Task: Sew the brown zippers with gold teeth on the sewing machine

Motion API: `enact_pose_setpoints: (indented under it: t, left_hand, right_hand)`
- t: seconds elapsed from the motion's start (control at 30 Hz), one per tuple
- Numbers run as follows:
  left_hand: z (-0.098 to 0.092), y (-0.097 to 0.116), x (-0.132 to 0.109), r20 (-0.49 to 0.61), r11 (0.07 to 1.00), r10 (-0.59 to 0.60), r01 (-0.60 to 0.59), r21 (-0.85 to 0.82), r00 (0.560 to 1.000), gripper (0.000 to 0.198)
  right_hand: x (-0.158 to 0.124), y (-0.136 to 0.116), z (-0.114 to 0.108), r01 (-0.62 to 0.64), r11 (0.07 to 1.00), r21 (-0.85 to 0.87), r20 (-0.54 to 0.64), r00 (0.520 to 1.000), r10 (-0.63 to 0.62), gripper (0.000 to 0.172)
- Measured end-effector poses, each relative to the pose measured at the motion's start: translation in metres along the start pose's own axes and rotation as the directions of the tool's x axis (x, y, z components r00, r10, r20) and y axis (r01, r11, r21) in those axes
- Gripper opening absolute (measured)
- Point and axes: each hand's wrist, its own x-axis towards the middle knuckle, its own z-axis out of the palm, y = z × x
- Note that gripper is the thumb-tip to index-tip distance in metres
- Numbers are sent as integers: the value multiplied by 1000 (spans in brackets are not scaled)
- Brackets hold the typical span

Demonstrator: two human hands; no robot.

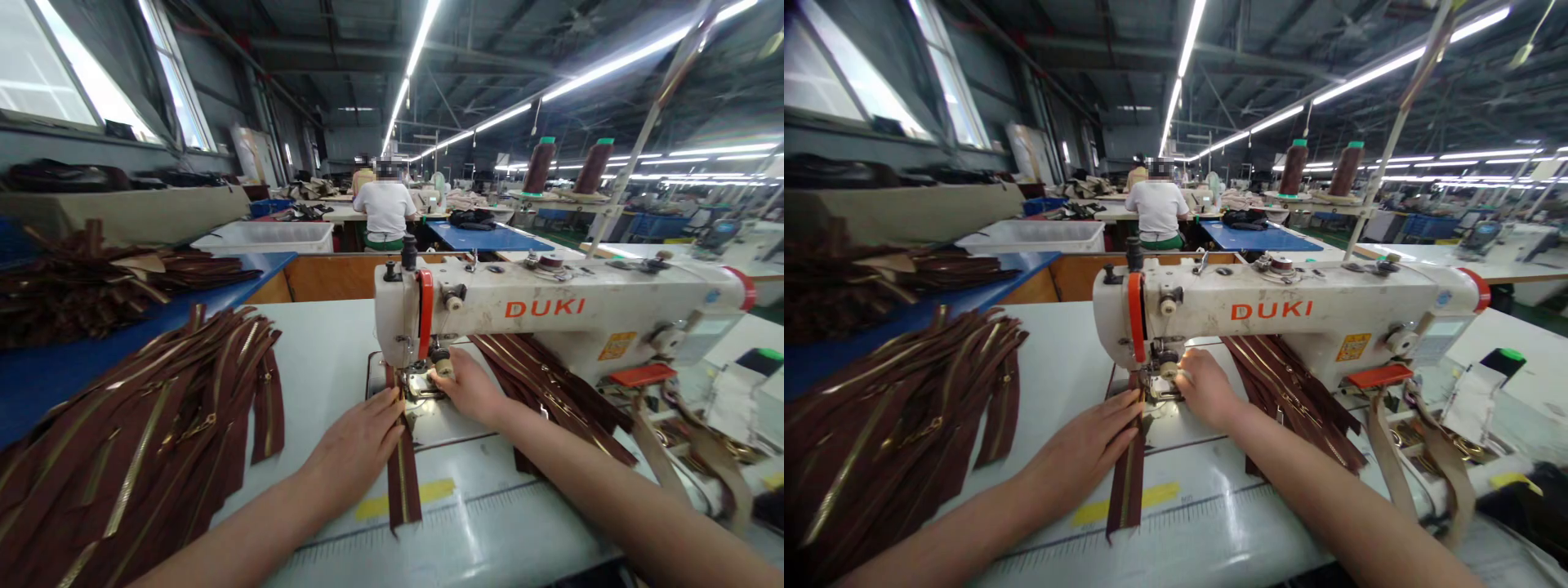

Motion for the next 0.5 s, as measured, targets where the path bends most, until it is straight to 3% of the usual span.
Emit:
enact_pose_setpoints:
  t: [0.17, 0.33, 0.5]
  left_hand:
    - [5, -1, 5, 17, 1000, -20, 20, 7, 1000, 36]
    - [9, -2, 4, -19, 1000, 14, -13, 26, 1000, 36]
    - [15, -4, 1, -91, 999, 25, -21, 46, 996, 35]
  right_hand:
    - [31, 10, 12, 17, 992, 127, 114, 993, -31, 11]
    - [38, 11, 28, 78, 956, 283, 177, 975, -132, 11]
    - [43, 13, 27, 111, 924, 366, 200, 960, -195, 19]
